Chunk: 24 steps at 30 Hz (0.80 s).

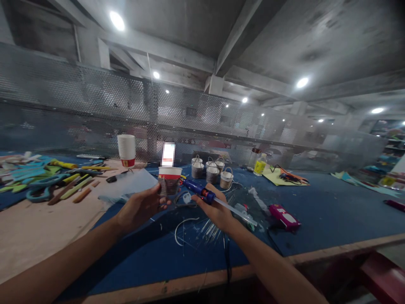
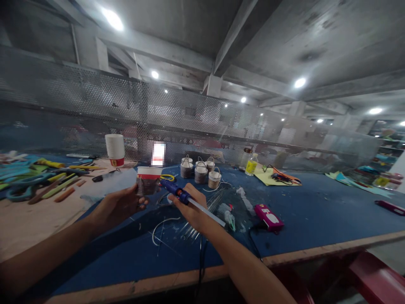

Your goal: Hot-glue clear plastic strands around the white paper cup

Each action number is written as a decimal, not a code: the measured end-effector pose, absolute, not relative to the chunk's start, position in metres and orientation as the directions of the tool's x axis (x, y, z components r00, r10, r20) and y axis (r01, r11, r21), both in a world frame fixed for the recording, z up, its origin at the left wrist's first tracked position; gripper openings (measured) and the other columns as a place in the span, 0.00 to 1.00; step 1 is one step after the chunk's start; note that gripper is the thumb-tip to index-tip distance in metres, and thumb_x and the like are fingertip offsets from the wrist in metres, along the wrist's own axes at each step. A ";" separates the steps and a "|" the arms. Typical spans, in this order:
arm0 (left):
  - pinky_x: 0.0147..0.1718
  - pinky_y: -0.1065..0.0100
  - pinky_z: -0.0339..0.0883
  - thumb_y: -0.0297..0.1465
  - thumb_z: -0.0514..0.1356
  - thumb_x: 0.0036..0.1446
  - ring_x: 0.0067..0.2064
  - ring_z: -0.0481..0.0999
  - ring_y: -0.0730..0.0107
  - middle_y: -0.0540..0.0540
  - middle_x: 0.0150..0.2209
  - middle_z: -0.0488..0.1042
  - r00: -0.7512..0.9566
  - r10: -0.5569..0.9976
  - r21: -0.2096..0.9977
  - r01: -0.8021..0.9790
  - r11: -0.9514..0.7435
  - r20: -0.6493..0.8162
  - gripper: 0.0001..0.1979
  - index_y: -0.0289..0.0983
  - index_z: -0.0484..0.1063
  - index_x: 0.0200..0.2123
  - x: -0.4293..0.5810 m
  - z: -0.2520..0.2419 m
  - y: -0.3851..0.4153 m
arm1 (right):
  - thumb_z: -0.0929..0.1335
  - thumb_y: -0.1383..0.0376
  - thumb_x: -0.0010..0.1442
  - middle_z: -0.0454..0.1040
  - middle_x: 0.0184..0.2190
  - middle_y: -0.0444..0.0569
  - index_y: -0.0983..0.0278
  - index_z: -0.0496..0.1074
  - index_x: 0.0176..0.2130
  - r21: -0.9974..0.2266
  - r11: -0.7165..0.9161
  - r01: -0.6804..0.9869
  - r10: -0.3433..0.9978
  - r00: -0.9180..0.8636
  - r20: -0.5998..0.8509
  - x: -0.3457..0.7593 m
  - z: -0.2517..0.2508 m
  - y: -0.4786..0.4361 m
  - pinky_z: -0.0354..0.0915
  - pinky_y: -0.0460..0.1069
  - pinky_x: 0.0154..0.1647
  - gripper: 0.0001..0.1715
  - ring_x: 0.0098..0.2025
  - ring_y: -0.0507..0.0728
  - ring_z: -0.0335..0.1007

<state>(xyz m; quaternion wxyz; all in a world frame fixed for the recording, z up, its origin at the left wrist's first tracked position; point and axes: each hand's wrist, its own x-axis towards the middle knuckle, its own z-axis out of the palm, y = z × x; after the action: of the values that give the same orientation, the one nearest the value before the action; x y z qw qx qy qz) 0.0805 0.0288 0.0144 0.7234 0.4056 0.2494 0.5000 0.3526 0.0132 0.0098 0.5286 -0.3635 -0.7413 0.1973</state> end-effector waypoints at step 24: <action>0.40 0.64 0.78 0.30 0.67 0.68 0.38 0.84 0.60 0.41 0.40 0.86 0.360 0.932 0.853 -0.495 0.165 0.029 0.09 0.34 0.84 0.48 0.083 0.020 0.023 | 0.75 0.53 0.68 0.64 0.32 0.41 0.60 0.65 0.29 -0.667 0.683 0.296 0.729 -0.232 0.644 0.354 0.011 0.012 0.59 0.49 0.36 0.23 0.32 0.52 0.61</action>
<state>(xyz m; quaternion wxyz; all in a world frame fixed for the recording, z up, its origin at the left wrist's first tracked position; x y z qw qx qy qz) 0.0833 0.0235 0.0197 0.7152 0.4108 0.2663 0.4989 0.3535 0.0118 0.0108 0.5188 -0.3389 -0.7566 0.2086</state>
